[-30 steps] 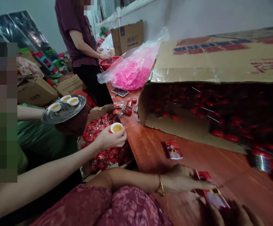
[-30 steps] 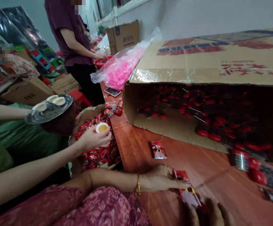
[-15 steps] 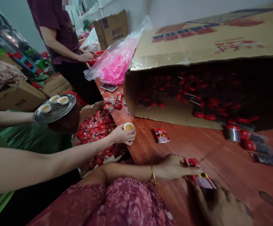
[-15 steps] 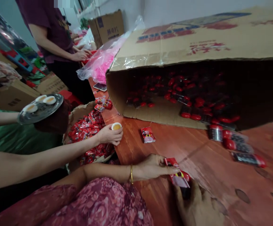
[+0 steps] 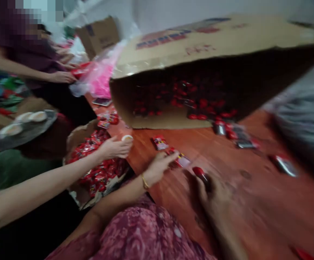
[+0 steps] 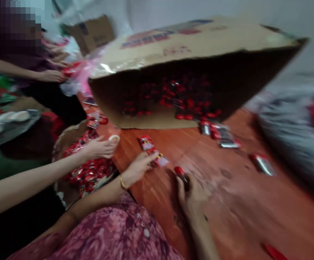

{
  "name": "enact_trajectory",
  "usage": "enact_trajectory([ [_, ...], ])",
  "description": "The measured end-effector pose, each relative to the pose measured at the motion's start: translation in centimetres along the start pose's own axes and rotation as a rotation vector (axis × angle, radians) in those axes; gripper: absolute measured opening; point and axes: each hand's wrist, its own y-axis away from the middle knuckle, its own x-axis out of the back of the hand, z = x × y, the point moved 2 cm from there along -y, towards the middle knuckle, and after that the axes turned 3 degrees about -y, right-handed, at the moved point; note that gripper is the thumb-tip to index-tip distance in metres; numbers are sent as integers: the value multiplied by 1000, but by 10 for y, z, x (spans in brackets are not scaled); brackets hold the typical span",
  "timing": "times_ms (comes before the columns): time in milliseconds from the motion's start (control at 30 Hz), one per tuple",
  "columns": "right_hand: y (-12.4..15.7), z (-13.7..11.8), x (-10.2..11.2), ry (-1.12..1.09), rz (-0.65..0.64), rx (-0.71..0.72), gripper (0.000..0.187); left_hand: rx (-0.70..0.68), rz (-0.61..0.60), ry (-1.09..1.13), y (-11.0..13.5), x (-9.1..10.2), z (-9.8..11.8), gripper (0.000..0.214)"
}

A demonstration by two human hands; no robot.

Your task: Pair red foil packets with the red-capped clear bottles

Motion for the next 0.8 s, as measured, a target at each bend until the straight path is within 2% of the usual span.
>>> enact_trajectory([
  [67,1,-5,-1,-186,-1,-62,31,34,10,-22,-4,4,2,38],
  [200,5,-21,-6,-624,-90,-341,30,75,-12,-58,-9,7,-1,43],
  [333,8,-41,-4,-871,-199,-458,33,78,-69,-96,-2,5,-3,41],
  [433,7,-47,-2,-910,-260,-492,34,30,-96,-115,1,8,-3,38],
  [600,0,-53,-3,-820,-322,-453,27,-34,-171,-187,1,20,-2,34],
  [800,-11,-63,-5,-735,-476,-416,26,-96,-199,-201,0,28,2,34],
])
